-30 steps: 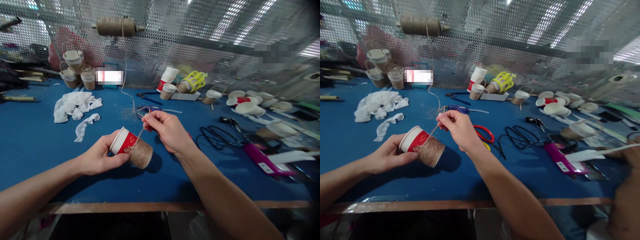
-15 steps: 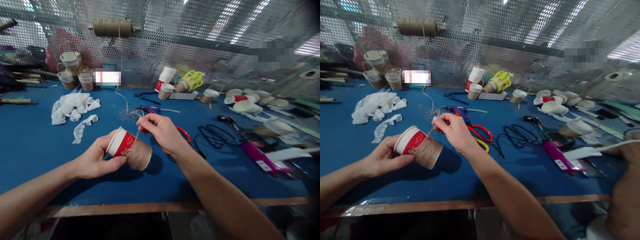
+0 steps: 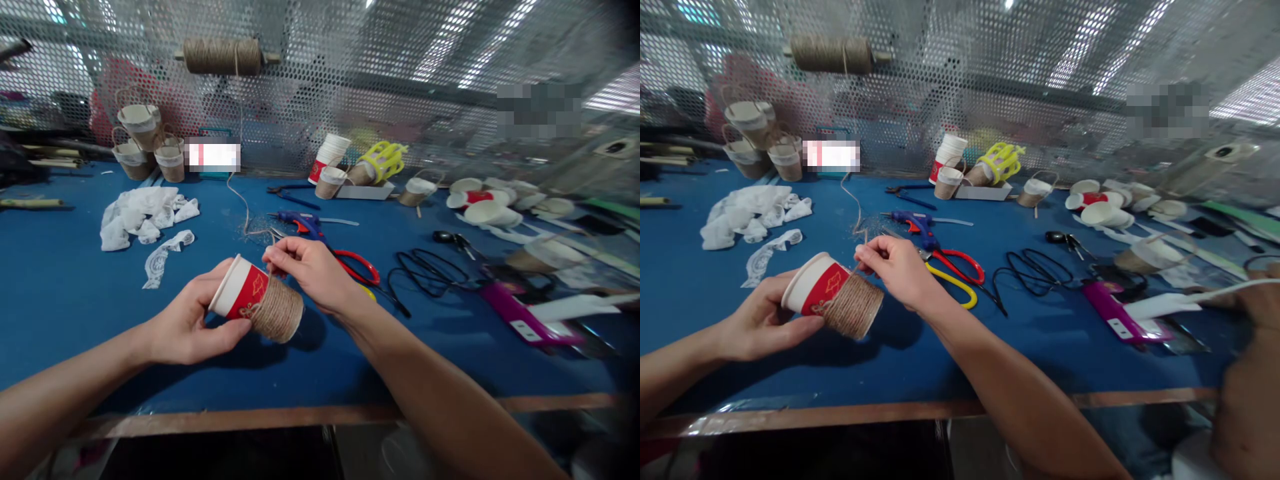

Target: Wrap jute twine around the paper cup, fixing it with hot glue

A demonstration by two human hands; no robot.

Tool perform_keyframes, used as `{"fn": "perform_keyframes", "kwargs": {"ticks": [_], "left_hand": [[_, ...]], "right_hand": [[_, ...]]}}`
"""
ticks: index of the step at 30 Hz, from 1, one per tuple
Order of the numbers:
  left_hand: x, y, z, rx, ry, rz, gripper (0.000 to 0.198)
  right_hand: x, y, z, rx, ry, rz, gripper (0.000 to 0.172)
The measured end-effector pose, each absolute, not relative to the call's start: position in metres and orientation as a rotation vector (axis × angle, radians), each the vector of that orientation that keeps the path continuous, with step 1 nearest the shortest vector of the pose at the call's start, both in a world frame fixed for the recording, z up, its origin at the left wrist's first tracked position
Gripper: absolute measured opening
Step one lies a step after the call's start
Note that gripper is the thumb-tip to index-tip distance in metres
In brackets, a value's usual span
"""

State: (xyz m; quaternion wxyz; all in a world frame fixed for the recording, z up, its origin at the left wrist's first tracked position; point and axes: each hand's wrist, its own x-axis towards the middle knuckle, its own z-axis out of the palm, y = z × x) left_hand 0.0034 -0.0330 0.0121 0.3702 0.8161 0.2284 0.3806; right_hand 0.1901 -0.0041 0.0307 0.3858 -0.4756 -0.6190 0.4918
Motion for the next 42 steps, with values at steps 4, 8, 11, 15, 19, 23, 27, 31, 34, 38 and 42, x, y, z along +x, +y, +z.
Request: {"fn": "perform_keyframes", "kwargs": {"ticks": [4,8,11,15,19,23,27,31,34,38,42], "left_hand": [[0.003,-0.032,0.012,2.119,0.582,0.996,0.010],[0.004,-0.032,0.012,2.099,0.619,0.979,0.009],[0.005,-0.031,0.012,2.012,0.695,0.974,0.006],[0.005,-0.027,0.011,1.849,0.840,0.992,0.012],[0.003,-0.023,0.010,1.743,0.896,1.004,0.022],[0.004,-0.022,0.011,1.624,0.905,0.988,0.025],[0.006,-0.020,0.012,1.461,0.907,0.981,0.025],[0.006,-0.018,0.011,1.385,0.888,0.975,0.024],[0.006,-0.018,0.010,1.379,0.890,0.977,0.022],[0.006,-0.019,0.011,1.385,0.918,0.965,0.023],[0.006,-0.019,0.012,1.377,0.926,0.971,0.024]], "right_hand": [[0.189,-0.006,0.030,-1.245,-1.584,1.274,0.017],[0.188,-0.004,0.023,-1.307,-1.623,1.354,0.021],[0.190,-0.002,0.023,-1.347,-1.599,1.409,0.033],[0.194,-0.003,0.031,-1.276,-1.684,1.371,0.041],[0.199,-0.006,0.038,-1.199,-1.809,1.375,0.040],[0.200,-0.006,0.039,-1.180,-1.865,1.339,0.040],[0.196,-0.008,0.037,-1.209,-1.904,1.194,0.043],[0.194,-0.011,0.036,-1.232,-1.907,1.141,0.046],[0.194,-0.012,0.036,-1.238,-1.914,1.140,0.045],[0.194,-0.012,0.035,-1.246,-1.947,1.114,0.045],[0.194,-0.013,0.033,-1.251,-1.975,1.036,0.047]]}}
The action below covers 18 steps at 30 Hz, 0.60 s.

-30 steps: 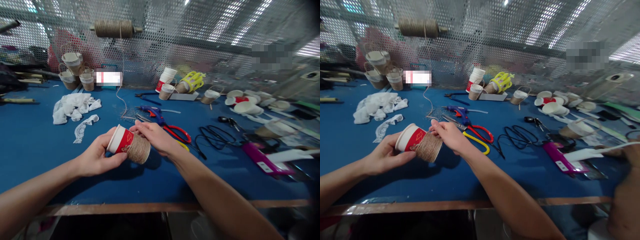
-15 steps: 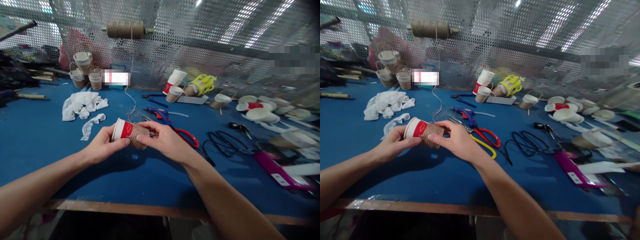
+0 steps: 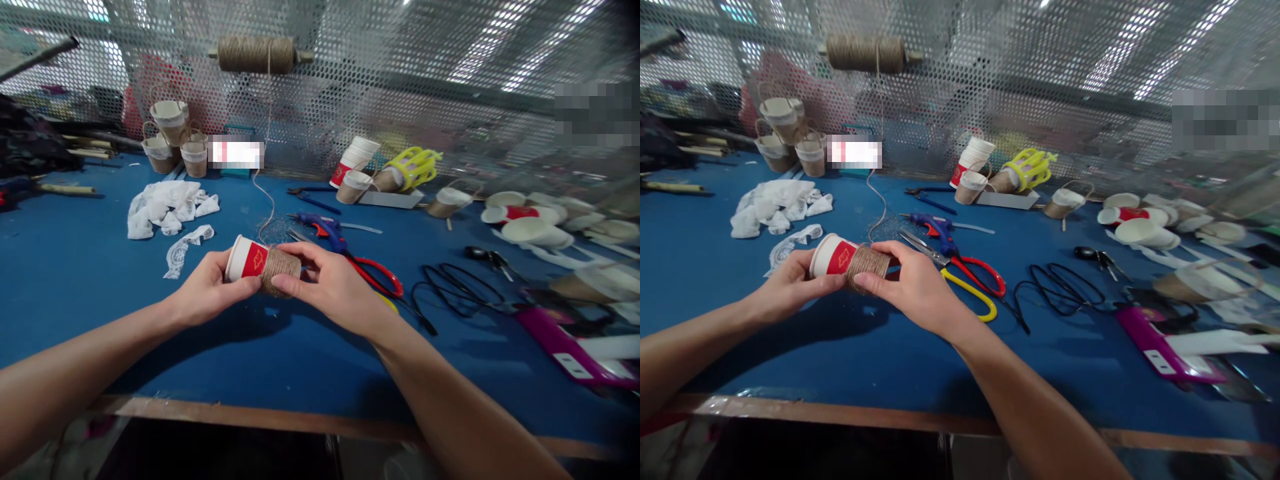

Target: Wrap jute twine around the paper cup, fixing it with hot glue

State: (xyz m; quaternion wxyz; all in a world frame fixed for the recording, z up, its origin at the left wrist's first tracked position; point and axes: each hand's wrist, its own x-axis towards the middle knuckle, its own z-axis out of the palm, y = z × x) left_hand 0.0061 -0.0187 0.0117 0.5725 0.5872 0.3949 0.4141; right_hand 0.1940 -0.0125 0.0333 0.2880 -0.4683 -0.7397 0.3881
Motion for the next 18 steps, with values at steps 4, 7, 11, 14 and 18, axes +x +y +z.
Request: {"fn": "perform_keyframes", "kwargs": {"ticks": [4,7,11,14,18], "left_hand": [[0.0047,-0.0159,0.0129,1.304,0.871,0.956,0.024],[0.0039,-0.0124,0.0142,1.144,0.810,0.972,0.027],[0.0042,-0.0091,0.0136,1.015,0.837,0.991,0.025],[0.0050,-0.0097,0.0122,1.037,0.864,1.019,0.024],[0.0069,-0.0149,0.0138,1.184,0.896,0.973,0.021]], "right_hand": [[0.1927,-0.0134,0.0338,-1.207,-2.022,0.891,0.043],[0.1908,-0.0138,0.0335,-1.127,-2.125,0.641,0.041],[0.1890,-0.0130,0.0301,-0.976,-2.244,0.427,0.043],[0.1890,-0.0122,0.0291,-0.952,-2.242,0.450,0.042],[0.1900,-0.0108,0.0305,-1.021,-2.150,0.660,0.035]]}}
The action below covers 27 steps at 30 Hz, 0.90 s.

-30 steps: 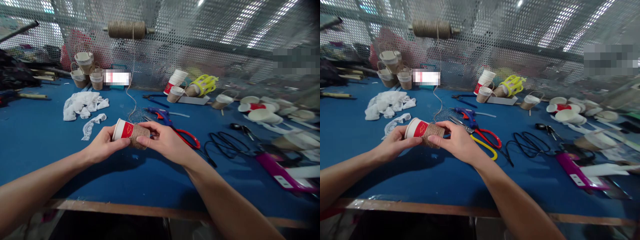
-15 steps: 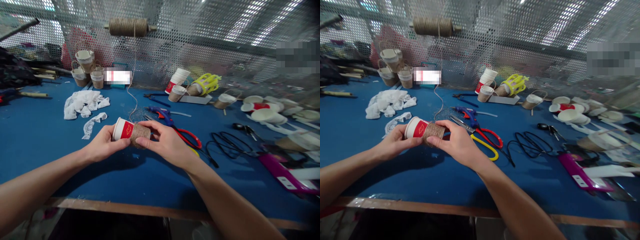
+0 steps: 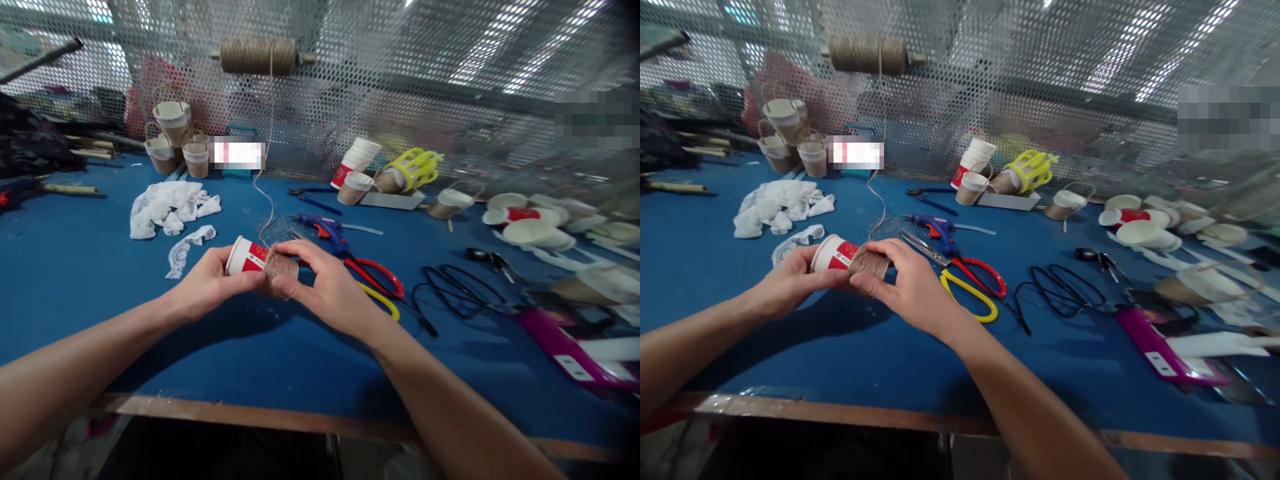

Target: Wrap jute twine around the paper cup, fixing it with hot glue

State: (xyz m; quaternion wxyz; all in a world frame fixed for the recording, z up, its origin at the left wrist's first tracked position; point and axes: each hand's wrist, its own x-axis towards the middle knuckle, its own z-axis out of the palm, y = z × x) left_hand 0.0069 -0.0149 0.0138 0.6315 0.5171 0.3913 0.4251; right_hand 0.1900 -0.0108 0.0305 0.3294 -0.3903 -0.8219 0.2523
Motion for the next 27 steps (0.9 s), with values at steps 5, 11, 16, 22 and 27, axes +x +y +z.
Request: {"fn": "perform_keyframes", "kwargs": {"ticks": [5,11,16,22,27], "left_hand": [[0.011,-0.022,0.018,1.266,0.923,0.885,0.016],[0.013,-0.025,0.016,1.275,0.895,0.845,0.012],[0.013,-0.027,0.016,1.299,0.884,0.810,0.013],[0.012,-0.028,0.013,1.377,0.878,0.730,0.012],[0.014,-0.031,0.012,1.404,0.845,0.667,0.014]], "right_hand": [[0.188,-0.010,0.029,-1.111,-1.992,0.956,0.026],[0.183,-0.013,0.025,-1.121,-1.687,1.319,0.026],[0.180,-0.013,0.021,-1.034,-1.451,1.489,0.017],[0.181,-0.014,0.022,-1.026,-1.520,1.434,0.012],[0.180,-0.013,0.023,-0.969,-1.543,1.414,0.011]]}}
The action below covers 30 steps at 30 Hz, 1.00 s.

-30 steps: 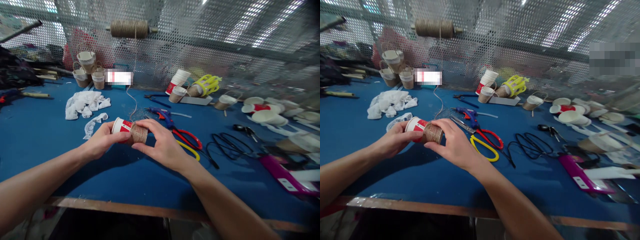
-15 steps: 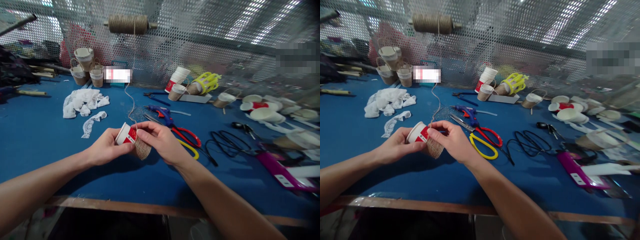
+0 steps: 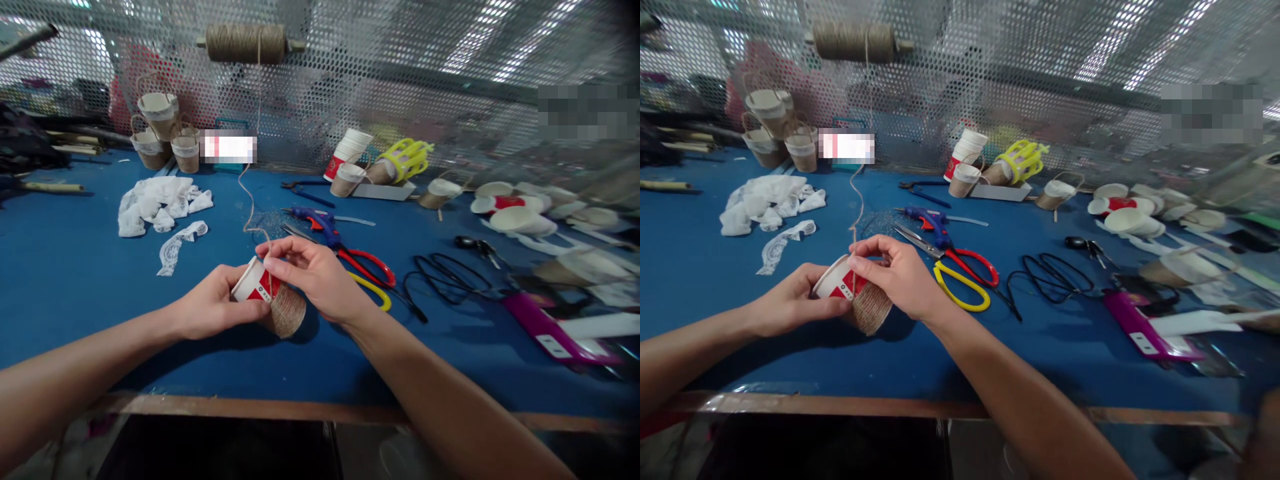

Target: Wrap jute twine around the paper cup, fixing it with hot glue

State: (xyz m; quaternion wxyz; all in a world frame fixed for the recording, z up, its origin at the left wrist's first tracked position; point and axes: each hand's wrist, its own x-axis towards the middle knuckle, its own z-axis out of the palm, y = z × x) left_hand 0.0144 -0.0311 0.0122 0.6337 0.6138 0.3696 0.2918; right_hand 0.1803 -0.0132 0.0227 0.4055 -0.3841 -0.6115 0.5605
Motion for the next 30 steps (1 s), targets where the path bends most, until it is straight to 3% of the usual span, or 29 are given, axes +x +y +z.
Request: {"fn": "perform_keyframes", "kwargs": {"ticks": [11,18,22,25,30], "left_hand": [[0.014,-0.037,0.013,1.283,0.714,0.567,0.012],[0.013,-0.033,0.008,1.110,0.706,0.729,0.011],[0.012,-0.028,0.004,1.024,0.729,0.865,0.016],[0.012,-0.026,0.004,1.026,0.725,0.910,0.015],[0.014,-0.027,0.005,1.126,0.721,0.901,0.016]], "right_hand": [[0.176,-0.007,0.019,-0.976,-1.675,1.445,0.017],[0.199,0.010,0.033,-1.403,-1.857,0.817,0.024],[0.228,0.039,0.046,-1.883,-1.850,0.223,0.012],[0.245,0.067,0.040,-2.085,-1.883,0.299,0.009],[0.250,0.091,0.018,-2.217,-1.866,0.477,0.029]]}}
